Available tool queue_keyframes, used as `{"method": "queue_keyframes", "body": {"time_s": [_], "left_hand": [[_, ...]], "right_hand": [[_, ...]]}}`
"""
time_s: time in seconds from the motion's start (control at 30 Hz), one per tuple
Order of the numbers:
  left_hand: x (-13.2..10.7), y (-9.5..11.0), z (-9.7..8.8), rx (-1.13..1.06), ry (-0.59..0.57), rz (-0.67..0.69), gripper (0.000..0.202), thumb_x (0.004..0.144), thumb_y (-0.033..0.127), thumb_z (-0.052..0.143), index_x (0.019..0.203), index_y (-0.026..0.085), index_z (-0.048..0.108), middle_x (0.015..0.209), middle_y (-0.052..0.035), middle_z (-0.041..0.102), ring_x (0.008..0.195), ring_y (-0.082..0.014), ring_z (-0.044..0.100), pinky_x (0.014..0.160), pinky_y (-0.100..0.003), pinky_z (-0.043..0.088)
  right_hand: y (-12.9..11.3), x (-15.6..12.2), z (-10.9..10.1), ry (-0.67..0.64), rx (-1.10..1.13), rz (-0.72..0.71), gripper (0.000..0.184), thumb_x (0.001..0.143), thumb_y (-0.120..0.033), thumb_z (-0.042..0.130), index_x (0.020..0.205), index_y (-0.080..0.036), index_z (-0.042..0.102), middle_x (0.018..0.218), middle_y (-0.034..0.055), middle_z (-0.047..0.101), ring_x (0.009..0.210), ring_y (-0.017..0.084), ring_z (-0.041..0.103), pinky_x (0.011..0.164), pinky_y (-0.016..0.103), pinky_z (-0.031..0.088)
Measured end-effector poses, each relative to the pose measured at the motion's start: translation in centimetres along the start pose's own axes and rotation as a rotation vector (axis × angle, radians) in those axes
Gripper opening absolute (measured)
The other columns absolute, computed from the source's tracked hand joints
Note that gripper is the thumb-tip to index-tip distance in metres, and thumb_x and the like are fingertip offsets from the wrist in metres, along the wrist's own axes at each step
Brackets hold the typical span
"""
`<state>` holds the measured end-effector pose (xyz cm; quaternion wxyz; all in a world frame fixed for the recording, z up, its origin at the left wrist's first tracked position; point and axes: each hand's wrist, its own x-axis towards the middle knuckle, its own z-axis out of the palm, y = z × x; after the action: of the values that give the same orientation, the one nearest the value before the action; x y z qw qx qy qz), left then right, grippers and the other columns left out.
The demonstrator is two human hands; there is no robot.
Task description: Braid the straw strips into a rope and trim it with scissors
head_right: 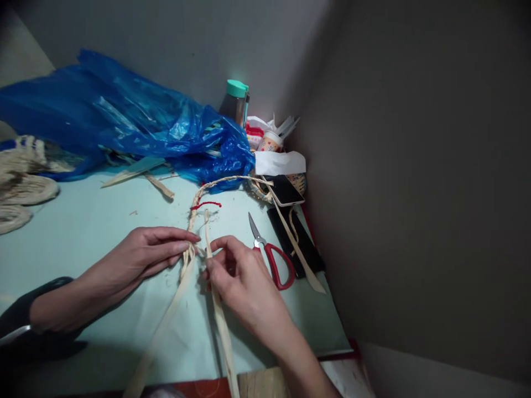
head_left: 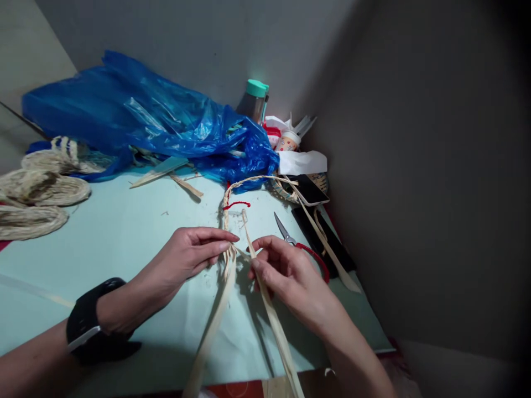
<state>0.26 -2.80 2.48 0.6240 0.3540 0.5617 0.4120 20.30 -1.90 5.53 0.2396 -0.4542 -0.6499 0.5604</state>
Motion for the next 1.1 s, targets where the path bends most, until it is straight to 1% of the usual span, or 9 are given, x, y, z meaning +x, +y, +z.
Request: {"method": "queue_keyframes", "body": {"time_s": [0.13, 0.27, 0.37, 0.47, 0.6, 0.7, 0.8, 0.87, 1.1], "left_hand": [[0.1, 0.0, 0.3, 0.001, 0.008, 0.048, 0.039, 0.068, 0.028, 0.075, 0.105, 0.017, 0.066, 0.063, 0.0026, 0.059, 0.050, -0.0087, 0.049, 0.046, -0.019, 0.033], [0.2, 0.0, 0.6, -0.011, -0.034, 0.088, 0.050, 0.073, 0.024, 0.070, 0.120, 0.021, 0.054, 0.063, 0.0006, 0.065, 0.055, -0.0128, 0.058, 0.051, -0.020, 0.039], [0.1, 0.1, 0.8, -0.026, -0.030, 0.122, 0.052, 0.075, 0.022, 0.069, 0.123, 0.024, 0.048, 0.065, 0.0006, 0.068, 0.058, -0.0129, 0.059, 0.055, -0.020, 0.041], [-0.1, 0.1, 0.8, -0.029, -0.022, 0.134, 0.044, 0.075, 0.021, 0.068, 0.116, 0.024, 0.052, 0.064, 0.0023, 0.066, 0.055, -0.0115, 0.058, 0.054, -0.020, 0.039], [-0.2, -0.1, 0.6, -0.055, -0.040, 0.105, 0.024, 0.072, 0.020, 0.068, 0.094, 0.019, 0.059, 0.065, 0.0024, 0.063, 0.057, -0.0101, 0.057, 0.056, -0.020, 0.040], [-0.1, -0.2, 0.6, -0.062, -0.040, 0.086, 0.021, 0.074, 0.020, 0.067, 0.093, 0.020, 0.058, 0.068, 0.0025, 0.063, 0.057, -0.0093, 0.055, 0.053, -0.019, 0.037], [-0.2, -0.3, 0.5, -0.046, -0.027, 0.089, 0.026, 0.075, 0.020, 0.066, 0.098, 0.023, 0.056, 0.062, 0.0049, 0.060, 0.052, -0.0086, 0.049, 0.048, -0.017, 0.030], [-0.2, -0.3, 0.5, -0.043, -0.012, 0.096, 0.023, 0.074, 0.019, 0.067, 0.095, 0.023, 0.057, 0.060, 0.0056, 0.058, 0.053, -0.0082, 0.048, 0.049, -0.017, 0.031], [-0.3, -0.1, 0.6, -0.023, -0.040, 0.064, 0.014, 0.072, 0.022, 0.067, 0.084, 0.015, 0.066, 0.055, 0.0039, 0.055, 0.053, -0.0069, 0.047, 0.053, -0.016, 0.034]], "right_hand": [[-0.1, -0.1, 2.0, -0.017, -0.093, 0.013, 0.010, 0.088, -0.025, 0.053, 0.096, -0.020, 0.057, 0.063, -0.0032, 0.059, 0.057, 0.011, 0.055, 0.054, 0.021, 0.038], [0.4, -0.2, 3.5, 0.021, -0.217, 0.001, 0.006, 0.085, -0.020, 0.052, 0.091, -0.020, 0.054, 0.058, -0.0032, 0.058, 0.050, 0.012, 0.053, 0.051, 0.022, 0.035], [0.7, -0.3, 3.9, 0.017, -0.218, 0.027, 0.005, 0.085, -0.020, 0.052, 0.090, -0.020, 0.051, 0.059, -0.0024, 0.059, 0.048, 0.012, 0.054, 0.049, 0.022, 0.036], [0.9, -0.4, 4.1, -0.015, -0.128, 0.092, 0.006, 0.085, -0.024, 0.052, 0.090, -0.021, 0.050, 0.058, -0.0038, 0.058, 0.043, 0.011, 0.054, 0.045, 0.021, 0.037], [0.9, -0.3, 4.2, -0.125, 0.242, 0.208, 0.014, 0.087, -0.034, 0.052, 0.092, -0.022, 0.045, 0.060, -0.0035, 0.062, 0.041, 0.013, 0.057, 0.041, 0.021, 0.042], [0.7, 0.0, 3.9, -0.129, 0.430, 0.208, 0.021, 0.085, -0.036, 0.056, 0.090, -0.020, 0.045, 0.063, -0.0009, 0.065, 0.046, 0.013, 0.060, 0.047, 0.023, 0.046], [0.5, 0.0, 3.3, -0.088, 0.493, 0.136, 0.018, 0.087, -0.033, 0.056, 0.090, -0.017, 0.049, 0.063, 0.0006, 0.066, 0.050, 0.011, 0.059, 0.054, 0.021, 0.044], [0.5, -0.1, 3.0, -0.067, 0.506, 0.085, 0.015, 0.090, -0.030, 0.053, 0.089, -0.016, 0.051, 0.063, 0.0006, 0.066, 0.050, 0.008, 0.055, 0.054, 0.019, 0.040], [1.7, 0.3, 3.8, 0.032, 0.472, 0.056, 0.013, 0.092, -0.028, 0.049, 0.086, -0.017, 0.050, 0.058, -0.0027, 0.062, 0.040, 0.005, 0.040, 0.043, 0.017, 0.029]]}}
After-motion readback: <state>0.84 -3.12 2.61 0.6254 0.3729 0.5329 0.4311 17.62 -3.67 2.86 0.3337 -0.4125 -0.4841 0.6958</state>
